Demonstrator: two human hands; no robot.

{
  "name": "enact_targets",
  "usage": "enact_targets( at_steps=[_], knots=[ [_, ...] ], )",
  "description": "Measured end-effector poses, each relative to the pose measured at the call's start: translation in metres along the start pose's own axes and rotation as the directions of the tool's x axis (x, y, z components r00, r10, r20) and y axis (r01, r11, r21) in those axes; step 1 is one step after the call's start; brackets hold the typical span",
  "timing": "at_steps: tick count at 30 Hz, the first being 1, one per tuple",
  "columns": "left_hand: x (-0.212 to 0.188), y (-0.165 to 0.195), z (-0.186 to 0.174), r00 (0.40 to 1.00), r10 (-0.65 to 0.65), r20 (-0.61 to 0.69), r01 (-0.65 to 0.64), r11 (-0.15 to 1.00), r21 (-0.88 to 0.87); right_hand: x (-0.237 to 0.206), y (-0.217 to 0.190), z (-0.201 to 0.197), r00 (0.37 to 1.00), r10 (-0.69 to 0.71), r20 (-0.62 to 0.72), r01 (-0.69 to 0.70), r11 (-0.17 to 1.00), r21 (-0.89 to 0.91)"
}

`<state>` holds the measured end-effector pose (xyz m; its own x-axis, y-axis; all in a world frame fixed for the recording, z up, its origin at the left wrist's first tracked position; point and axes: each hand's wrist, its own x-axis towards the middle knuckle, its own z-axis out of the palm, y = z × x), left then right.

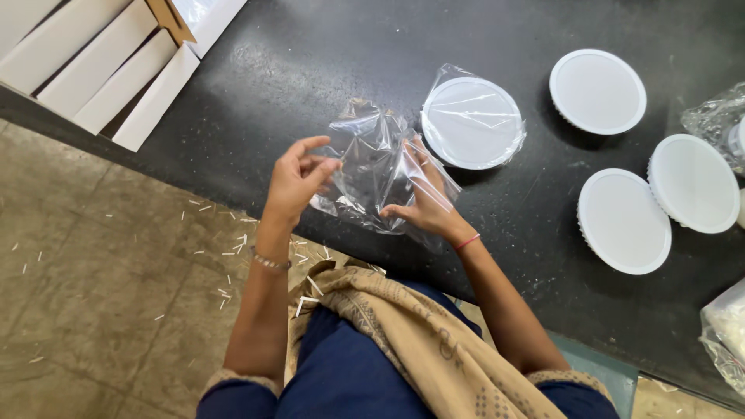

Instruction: The person wraps round LED ceiling light fixtures in clear plastic bags, sealing each bag around the fixture. They place the wrapped fixtures into white cardboard boxes, fold the box flaps closed, and stack the finished boxes on the work table.

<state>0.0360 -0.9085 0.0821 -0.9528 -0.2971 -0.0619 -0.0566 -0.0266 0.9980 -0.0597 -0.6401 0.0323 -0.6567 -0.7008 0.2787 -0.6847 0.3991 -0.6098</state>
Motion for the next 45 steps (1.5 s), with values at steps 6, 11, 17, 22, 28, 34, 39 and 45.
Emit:
enact_targets(
  at_steps=[6,11,17,22,28,34,39,45],
  knots=[
    [0.048,-0.016,-0.052,0.919,0.24,-0.314,0.001,0.794,0.608,-0.007,0.006,0.015,0.994,0.095,0.046,-0.086,0.983,-0.162],
    [0.045,-0.001,-0.03,0.791,0.585,-0.179,-0.138,0.456,0.879,-0.006,0.002,0.022,0.971,0.23,0.057,-0.211,0.949,-0.233],
    [-0.019,-0.009,0.095,0.929,0.109,0.354,-0.367,0.403,0.838,-0.007,0.012,0.025,0.959,0.278,0.05,-0.261,0.939,-0.224],
    [-0.025,-0.051,0.144,0.898,0.337,0.282,-0.354,0.175,0.919,-0.012,0.035,0.028,0.979,0.204,0.013,-0.193,0.942,-0.275],
    [0.002,-0.063,0.158,0.872,0.423,0.245,-0.411,0.364,0.836,-0.041,0.046,-0.015,0.982,0.187,0.023,-0.18,0.968,-0.178],
    [0.002,-0.031,0.168,0.864,0.448,0.229,-0.452,0.493,0.743,-0.067,0.055,-0.078,0.931,0.282,-0.233,-0.316,0.94,-0.129],
    [-0.007,-0.014,0.194,0.88,0.424,0.214,-0.433,0.531,0.728,-0.061,0.08,-0.113,0.94,0.133,-0.315,-0.187,0.971,-0.147],
    [-0.008,-0.005,0.205,0.86,0.48,0.175,-0.442,0.526,0.727,-0.049,0.128,-0.175,0.832,0.23,-0.506,-0.356,0.919,-0.169]
  ],
)
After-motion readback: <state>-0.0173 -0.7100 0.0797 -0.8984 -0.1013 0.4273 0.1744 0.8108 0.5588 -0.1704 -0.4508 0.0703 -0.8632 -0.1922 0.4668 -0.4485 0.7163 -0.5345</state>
